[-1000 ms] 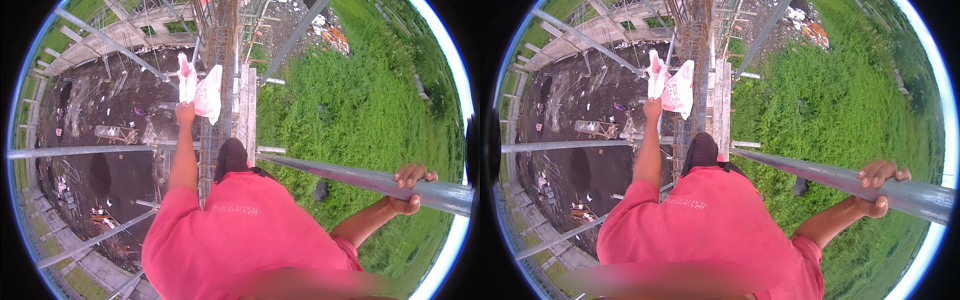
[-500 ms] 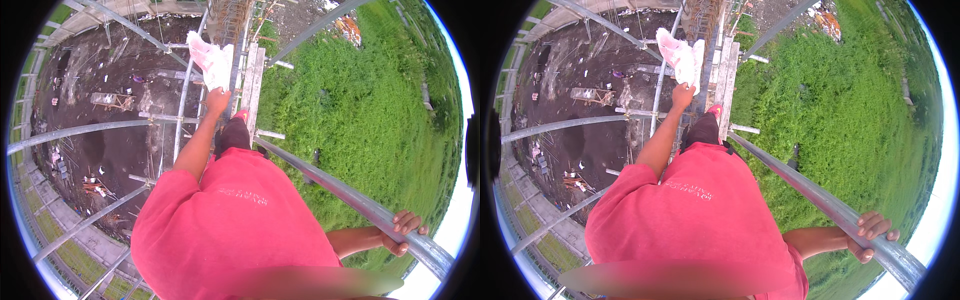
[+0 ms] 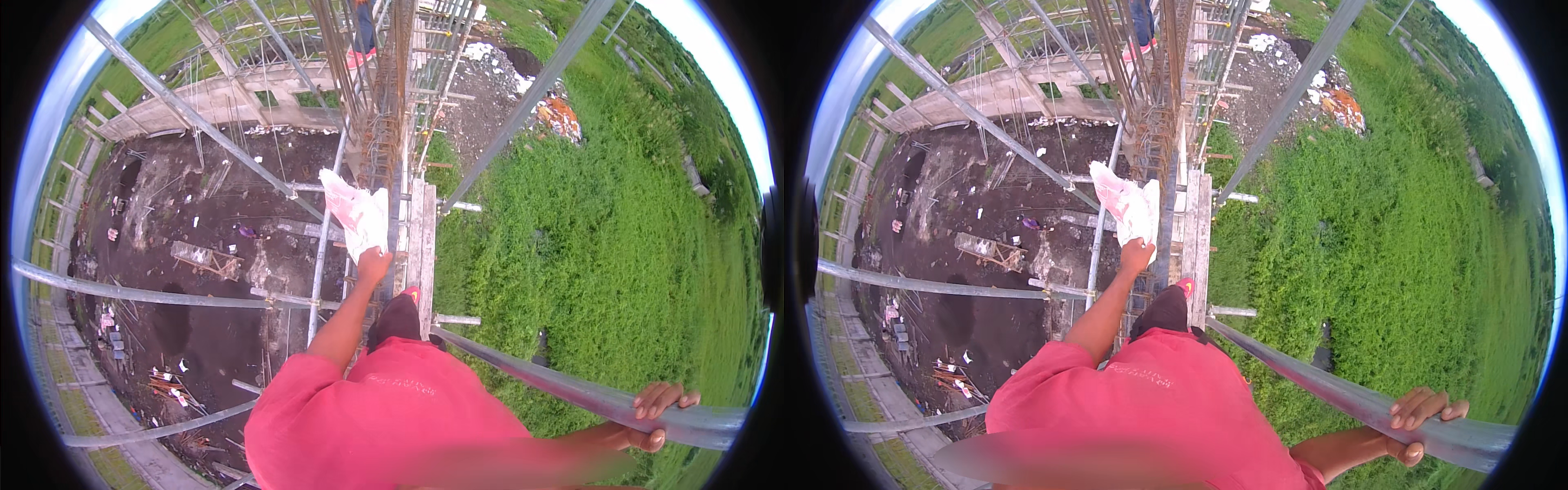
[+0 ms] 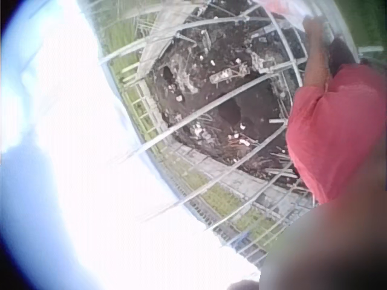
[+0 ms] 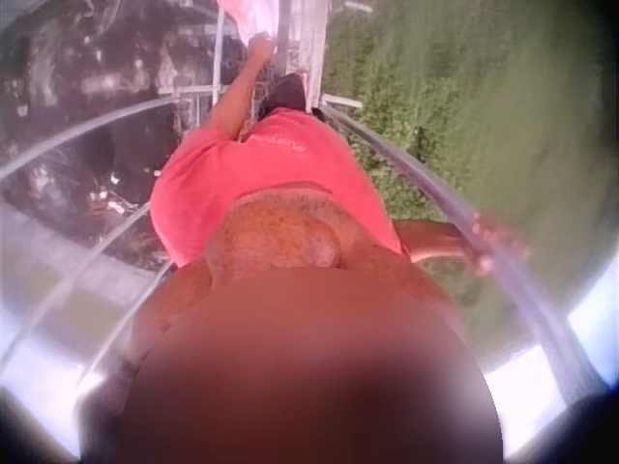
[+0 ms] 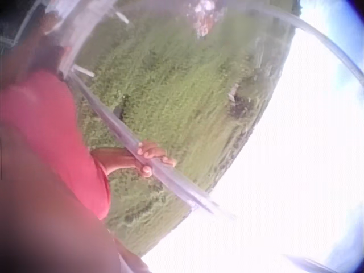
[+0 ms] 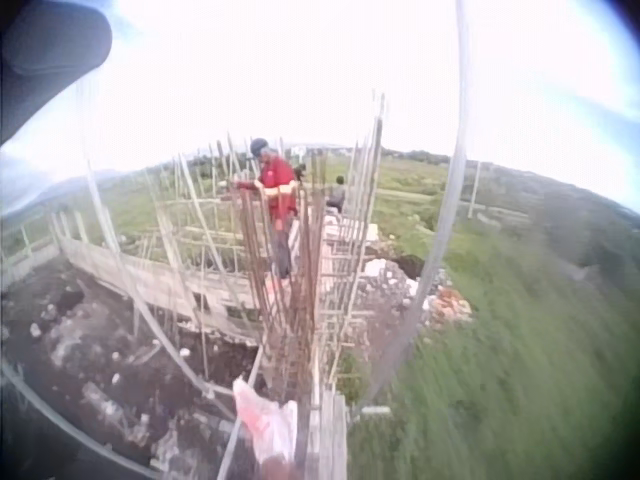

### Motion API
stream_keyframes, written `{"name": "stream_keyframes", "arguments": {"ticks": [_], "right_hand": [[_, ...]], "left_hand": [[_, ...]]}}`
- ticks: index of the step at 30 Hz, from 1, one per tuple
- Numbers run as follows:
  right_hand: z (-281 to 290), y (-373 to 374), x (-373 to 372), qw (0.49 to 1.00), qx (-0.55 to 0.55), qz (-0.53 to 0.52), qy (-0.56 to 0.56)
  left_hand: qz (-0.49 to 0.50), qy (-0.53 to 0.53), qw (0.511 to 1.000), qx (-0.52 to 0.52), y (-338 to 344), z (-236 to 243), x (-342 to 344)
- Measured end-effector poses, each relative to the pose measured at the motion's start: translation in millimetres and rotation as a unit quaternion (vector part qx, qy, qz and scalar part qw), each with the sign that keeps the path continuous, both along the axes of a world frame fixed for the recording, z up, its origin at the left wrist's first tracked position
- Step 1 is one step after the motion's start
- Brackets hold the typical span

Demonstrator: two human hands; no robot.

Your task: The person climbs a metal scaffolding structure and, together with a coworker, lifts and positions a long wooden plank onto the scaffolding frame. They adjust the plank's position to secure it in place.

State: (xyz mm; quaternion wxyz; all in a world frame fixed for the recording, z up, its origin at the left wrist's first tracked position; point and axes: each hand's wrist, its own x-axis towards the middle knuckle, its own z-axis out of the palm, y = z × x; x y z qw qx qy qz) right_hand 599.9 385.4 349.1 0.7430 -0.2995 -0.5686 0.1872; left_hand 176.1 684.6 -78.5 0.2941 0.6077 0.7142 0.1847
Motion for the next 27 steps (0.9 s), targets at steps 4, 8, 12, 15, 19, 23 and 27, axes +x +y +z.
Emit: {"name": "stream_keyframes", "arguments": {"ticks": [4, 8, 12, 15, 19, 23, 27], "right_hand": [[0, 1, 7, 0.999, -0.003, 0.040, -0.032], [-1, -1, 12, 0.997, -0.012, 0.063, -0.033], [2, 0, 15, 0.994, -0.019, 0.095, -0.044], [2, 0, 16, 0.995, -0.022, 0.090, -0.047], [0, -3, 15, 0.996, -0.018, 0.074, -0.036], [-2, -2, 13, 0.998, -0.011, 0.059, -0.038], [-1, -2, 6, 0.999, -0.004, 0.030, -0.024]], "left_hand": [[-0.016, 0.026, 1.000, 0.006, 0, -2, -17], [0.046, 0.027, 0.998, -0.028, 0, -1, -51], [0.063, 0.059, 0.996, 0.019, -8, 3, -84], [0.055, 0.076, 0.995, 0.023, -7, 6, -95], [0.039, 0.041, 0.996, 0.070, -5, 8, -89], [-0.004, 0.009, 0.986, 0.165, 4, 13, -73], [-0.047, 0.002, 0.978, 0.204, 23, 14, -69]]}}
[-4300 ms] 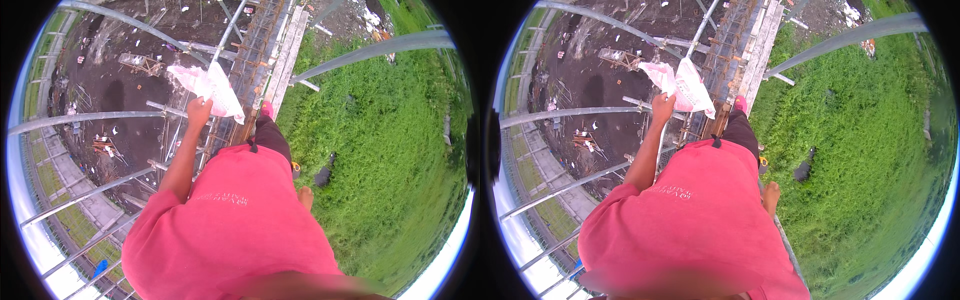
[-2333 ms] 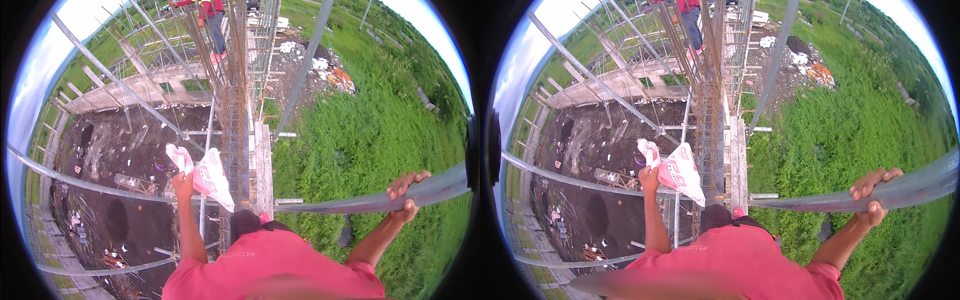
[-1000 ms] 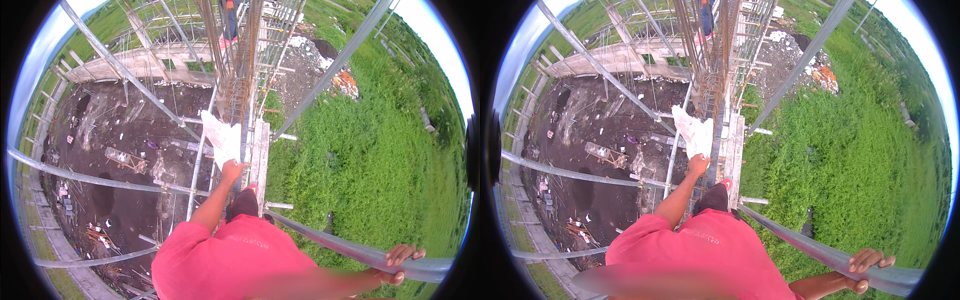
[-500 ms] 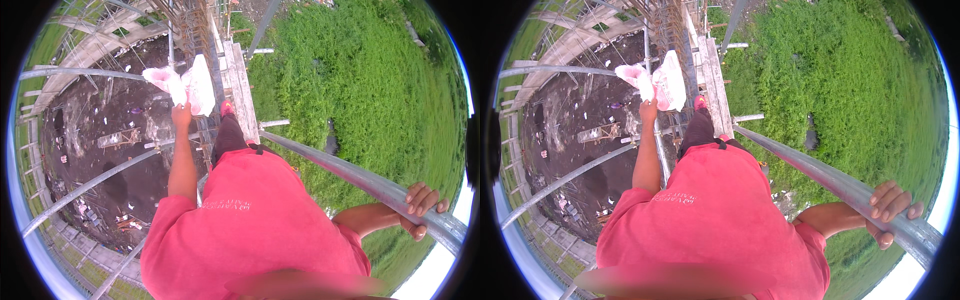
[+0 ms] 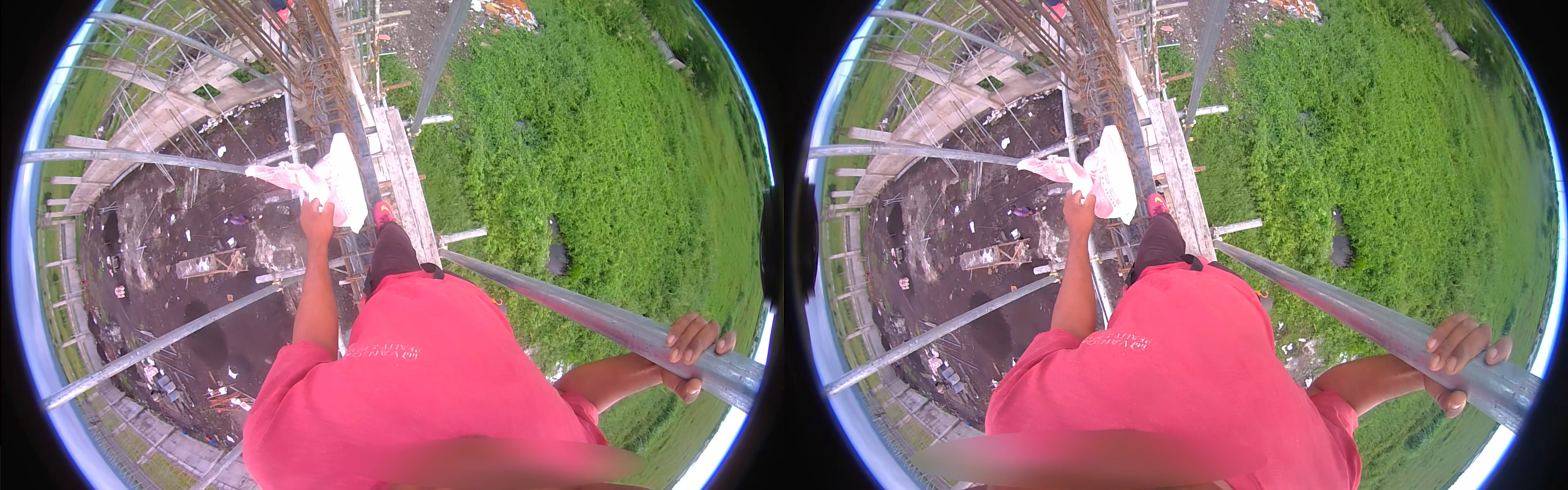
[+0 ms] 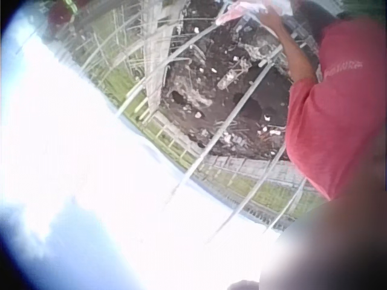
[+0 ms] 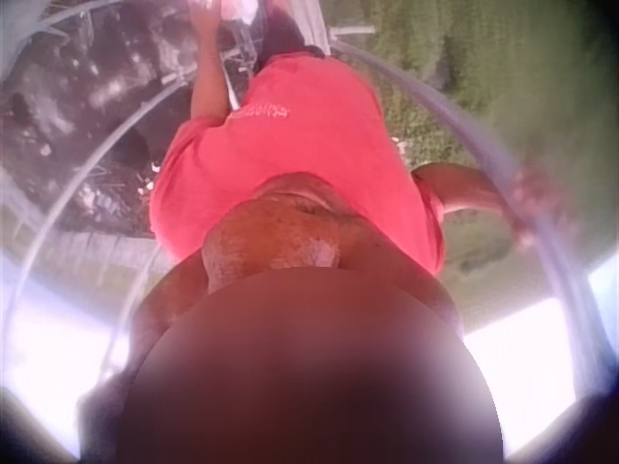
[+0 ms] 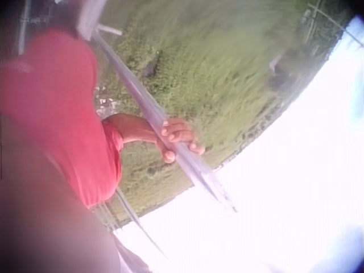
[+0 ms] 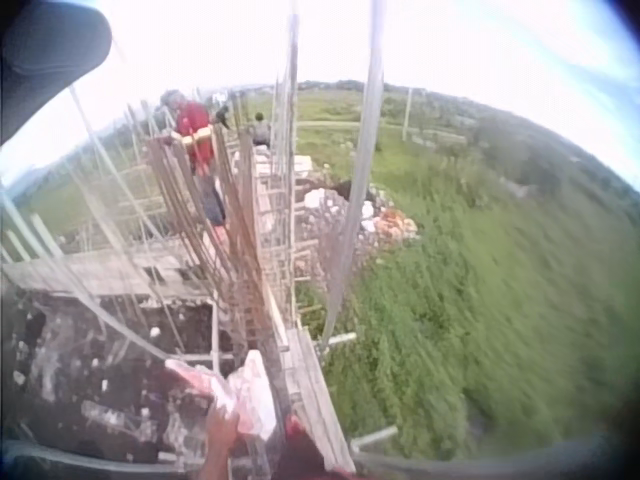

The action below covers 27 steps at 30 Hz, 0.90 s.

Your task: The person climbs a metal scaffolding structure and, together with a coworker, lifts and positions a long wooden plank onto the scaffolding frame. They adjust the plank's position to secure it in place.

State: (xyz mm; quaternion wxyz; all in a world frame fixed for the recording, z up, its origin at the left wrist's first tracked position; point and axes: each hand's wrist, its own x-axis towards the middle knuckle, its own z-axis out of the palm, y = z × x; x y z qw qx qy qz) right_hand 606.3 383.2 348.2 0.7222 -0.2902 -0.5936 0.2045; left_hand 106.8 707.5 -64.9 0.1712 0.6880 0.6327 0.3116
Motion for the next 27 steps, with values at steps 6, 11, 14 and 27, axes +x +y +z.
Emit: {"name": "stream_keyframes", "arguments": {"ticks": [6, 11, 14, 27], "right_hand": [[-5, -14, -4, 0.994, 0.000, -0.107, 0.011], [0, -14, -22, 0.951, -0.017, -0.307, -0.024], [21, -11, -45, 0.840, -0.059, -0.538, -0.047], [60, 7, -61, 0.630, -0.093, -0.770, 0.039]], "left_hand": [[0.110, -0.154, 0.977, -0.093, 45, -16, -6], [0.207, -0.166, 0.961, -0.070, 86, -32, -4], [0.182, -0.151, 0.967, -0.090, 114, -36, -10], [0.221, -0.122, 0.895, -0.367, 152, -80, -54]]}}
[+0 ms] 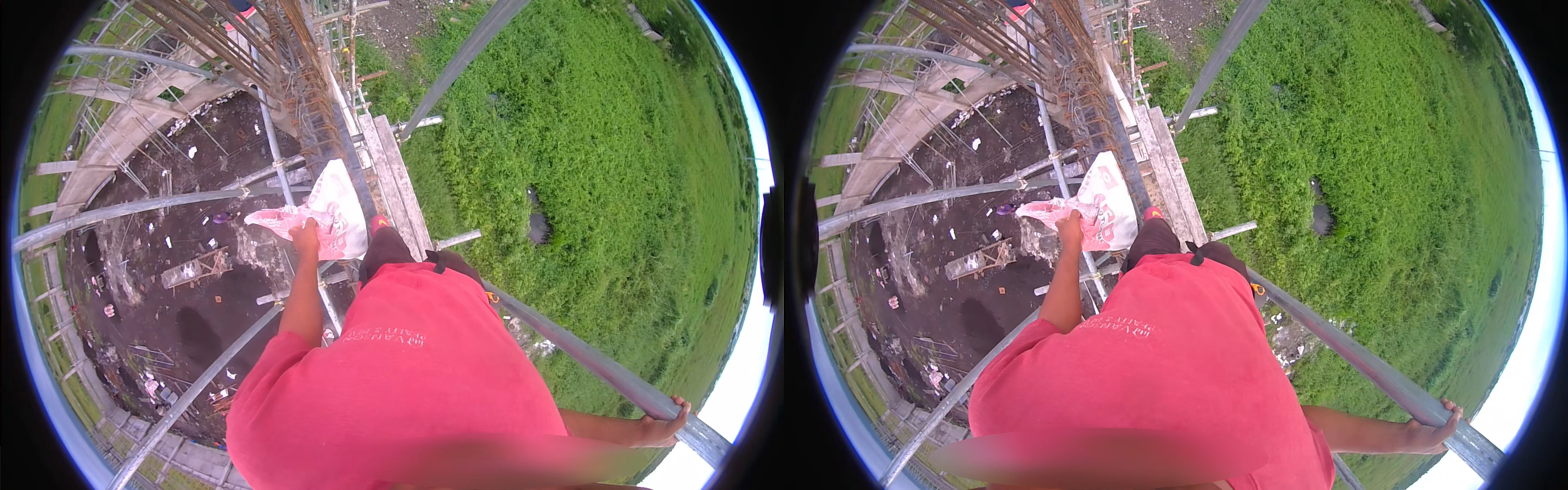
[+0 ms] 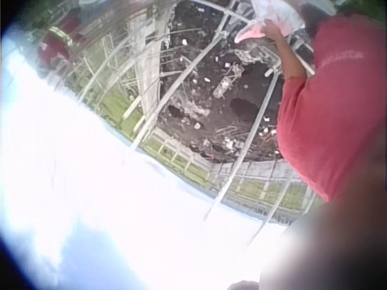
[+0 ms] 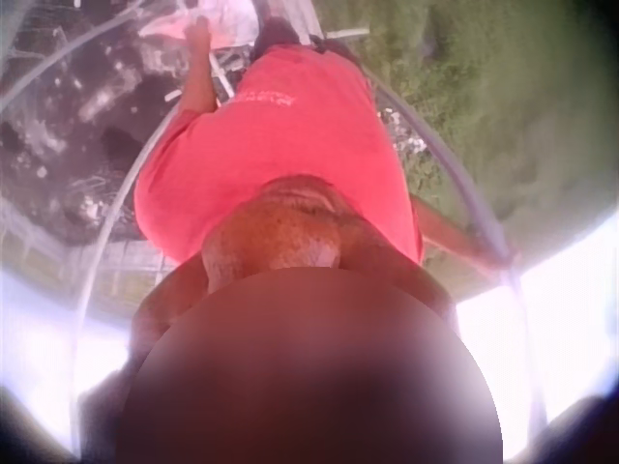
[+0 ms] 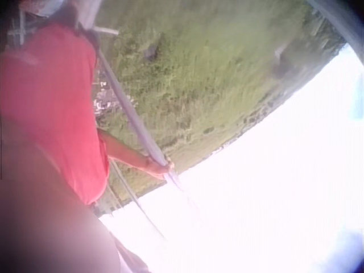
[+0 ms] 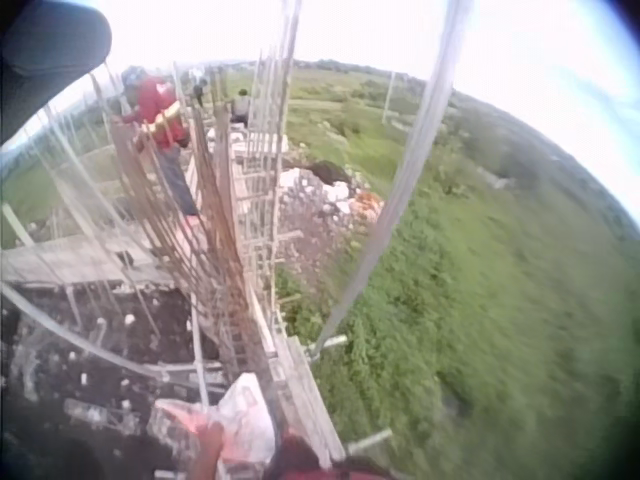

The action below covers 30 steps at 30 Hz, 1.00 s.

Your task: The person climbs a metal scaffolding structure and, together with a coworker, lifts and positions a long wooden plank onto the scaffolding frame. They adjust the plank's position to secure it in place.

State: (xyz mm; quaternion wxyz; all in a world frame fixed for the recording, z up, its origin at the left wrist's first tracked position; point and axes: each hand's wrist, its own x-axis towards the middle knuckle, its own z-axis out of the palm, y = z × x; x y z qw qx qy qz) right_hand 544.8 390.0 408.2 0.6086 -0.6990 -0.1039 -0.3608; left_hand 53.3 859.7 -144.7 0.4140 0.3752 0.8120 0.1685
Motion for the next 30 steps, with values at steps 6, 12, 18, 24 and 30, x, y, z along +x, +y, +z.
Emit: {"name": "stream_keyframes", "arguments": {"ticks": [6, 12, 18, 24, 30], "right_hand": [[4, 8, -2, 0.999, 0.000, -0.032, -0.002], [0, 37, -11, 0.989, -0.015, -0.147, -0.013], [-2, 36, -4, 0.976, 0.004, -0.214, -0.040], [-5, 53, -6, 0.830, -0.194, -0.521, -0.057], [2, 219, 37, 0.863, -0.151, -0.408, -0.258]], "left_hand": [[0.001, 0.103, 0.990, -0.098, -20, -14, -48], [-0.086, 0.024, 0.951, -0.296, -37, -46, -94], [0.034, -0.382, 0.807, -0.449, -14, -31, -79], [-0.050, -0.312, 0.849, -0.424, 29, -27, -42], [-0.049, -0.366, 0.840, -0.399, 23, -33, -46]]}}
